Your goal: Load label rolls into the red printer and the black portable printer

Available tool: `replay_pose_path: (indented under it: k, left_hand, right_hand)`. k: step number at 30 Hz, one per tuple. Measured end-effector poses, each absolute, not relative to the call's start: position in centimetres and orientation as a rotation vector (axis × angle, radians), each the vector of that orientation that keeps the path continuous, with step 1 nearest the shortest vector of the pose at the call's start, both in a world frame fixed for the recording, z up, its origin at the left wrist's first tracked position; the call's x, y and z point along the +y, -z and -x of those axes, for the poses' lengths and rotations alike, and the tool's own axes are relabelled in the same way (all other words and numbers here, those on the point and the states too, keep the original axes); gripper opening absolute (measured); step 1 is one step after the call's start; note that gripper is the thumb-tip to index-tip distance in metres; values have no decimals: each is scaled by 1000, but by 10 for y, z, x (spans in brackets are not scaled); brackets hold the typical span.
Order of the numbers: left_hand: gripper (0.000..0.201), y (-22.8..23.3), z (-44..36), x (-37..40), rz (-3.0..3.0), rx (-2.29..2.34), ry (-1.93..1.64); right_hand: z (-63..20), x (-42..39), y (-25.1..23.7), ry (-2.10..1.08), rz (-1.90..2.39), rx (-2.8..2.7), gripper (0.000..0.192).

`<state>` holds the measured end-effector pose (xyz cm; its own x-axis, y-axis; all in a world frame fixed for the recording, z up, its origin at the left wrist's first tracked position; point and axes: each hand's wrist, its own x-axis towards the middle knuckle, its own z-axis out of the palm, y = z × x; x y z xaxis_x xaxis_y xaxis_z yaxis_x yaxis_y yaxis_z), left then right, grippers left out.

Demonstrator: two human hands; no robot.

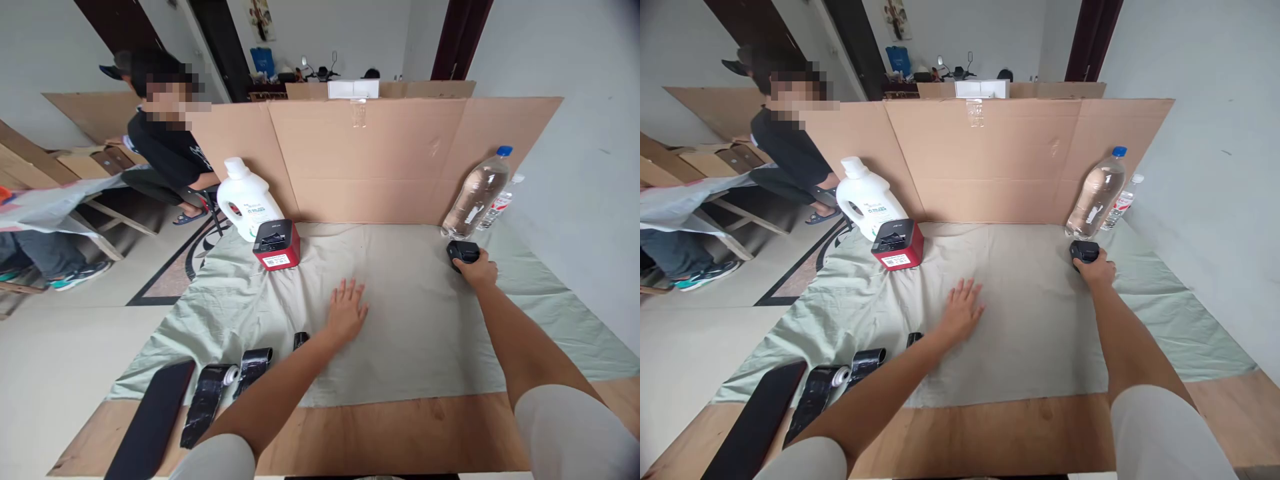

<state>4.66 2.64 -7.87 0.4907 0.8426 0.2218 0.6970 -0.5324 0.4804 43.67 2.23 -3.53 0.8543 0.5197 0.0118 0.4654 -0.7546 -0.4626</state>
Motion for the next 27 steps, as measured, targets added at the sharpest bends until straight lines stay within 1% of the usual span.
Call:
replay_pose_path:
  k: [3, 5, 11, 15, 19, 21, 24, 27]
  left_hand:
    - [55, 89, -49, -3, -2436, 1249, -413]
    - [55, 90, -43, -12, -2448, 1218, -359]
    - [56, 88, -33, -16, -2452, 1185, -406]
    - [58, 83, -32, -14, -2382, 1236, -384]
    - [58, 75, -30, -11, -2295, 1316, -310]
    - [57, 69, -30, -11, -2276, 1334, -266]
    - [56, 61, -34, -12, -2242, 1364, -196]
    - [54, 55, -41, -15, -2187, 1399, -203]
  right_hand:
    - [-404, 9, 29, -162, 2486, -813, 91]
    - [-373, -5, 29, -181, 2394, -944, 89]
    - [-259, -58, 45, -144, 2120, -1393, 86]
    - [-203, -85, 55, -54, 2132, -1573, 90]
    - [-177, -100, 57, 7, 2222, -1725, 94]
    - [-175, -106, 59, 47, 2204, -1786, 92]
    - [-177, -112, 64, 105, 2125, -1848, 81]
    - [-179, -119, 71, 140, 2061, -1873, 71]
